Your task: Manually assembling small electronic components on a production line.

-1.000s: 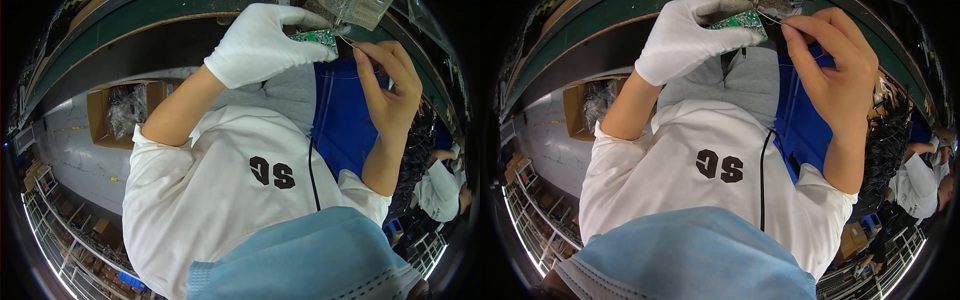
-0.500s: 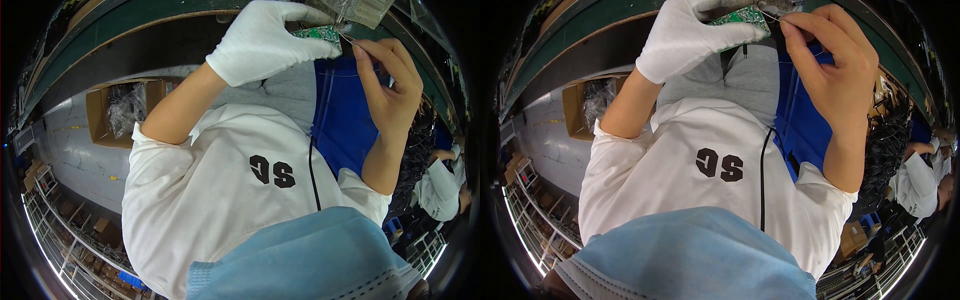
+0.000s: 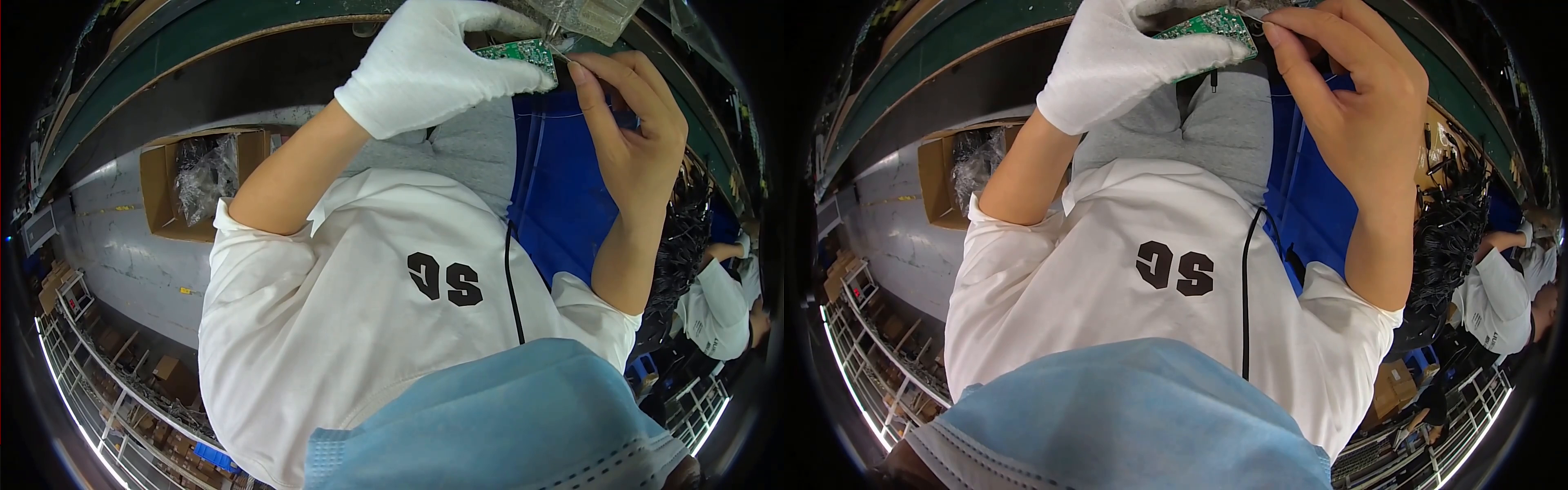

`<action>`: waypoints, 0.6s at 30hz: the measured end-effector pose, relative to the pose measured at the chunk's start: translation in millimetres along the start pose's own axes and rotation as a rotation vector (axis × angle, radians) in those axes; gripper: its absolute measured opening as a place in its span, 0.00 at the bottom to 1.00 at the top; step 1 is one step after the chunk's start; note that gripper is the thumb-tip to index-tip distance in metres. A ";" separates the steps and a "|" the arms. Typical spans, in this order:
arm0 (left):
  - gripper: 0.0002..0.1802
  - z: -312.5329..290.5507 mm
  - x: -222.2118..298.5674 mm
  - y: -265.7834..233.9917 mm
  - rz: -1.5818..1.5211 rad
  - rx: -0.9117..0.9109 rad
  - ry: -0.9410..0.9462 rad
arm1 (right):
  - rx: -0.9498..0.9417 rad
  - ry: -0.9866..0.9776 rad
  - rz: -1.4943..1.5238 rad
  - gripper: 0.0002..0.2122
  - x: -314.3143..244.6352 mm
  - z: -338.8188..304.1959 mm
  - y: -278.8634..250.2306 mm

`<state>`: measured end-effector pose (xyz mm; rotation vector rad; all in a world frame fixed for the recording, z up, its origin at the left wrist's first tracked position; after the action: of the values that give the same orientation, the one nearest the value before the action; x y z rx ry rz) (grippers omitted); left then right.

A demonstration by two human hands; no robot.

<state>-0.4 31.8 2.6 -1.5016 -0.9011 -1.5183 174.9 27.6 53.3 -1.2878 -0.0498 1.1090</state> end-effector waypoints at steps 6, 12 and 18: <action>0.21 -3.7 -4.0 1.3 -0.066 -0.031 -0.030 | 0.061 0.026 0.500 0.04 15.1 -16.1 -7.6; 0.20 -15.5 -5.2 -5.8 0.087 -0.031 -0.075 | -0.070 0.178 1.021 0.03 31.2 -41.1 -8.9; 0.20 -46.4 24.9 -33.7 0.360 -0.001 -0.068 | -0.128 0.315 0.151 0.06 46.6 -53.6 21.9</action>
<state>-50.1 2.8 27.1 -1.6232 -0.6254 -1.2116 216.9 17.0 -7.2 -1.5895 0.2177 1.0308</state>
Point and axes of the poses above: each hand's wrist, its own z-axis towards the middle knuckle, its own y-axis out of the palm, x = y × z, the point moved 3 cm from there along z, towards the middle knuckle, and after that the axes turned 9 degrees about -x, right-handed, at the moved point
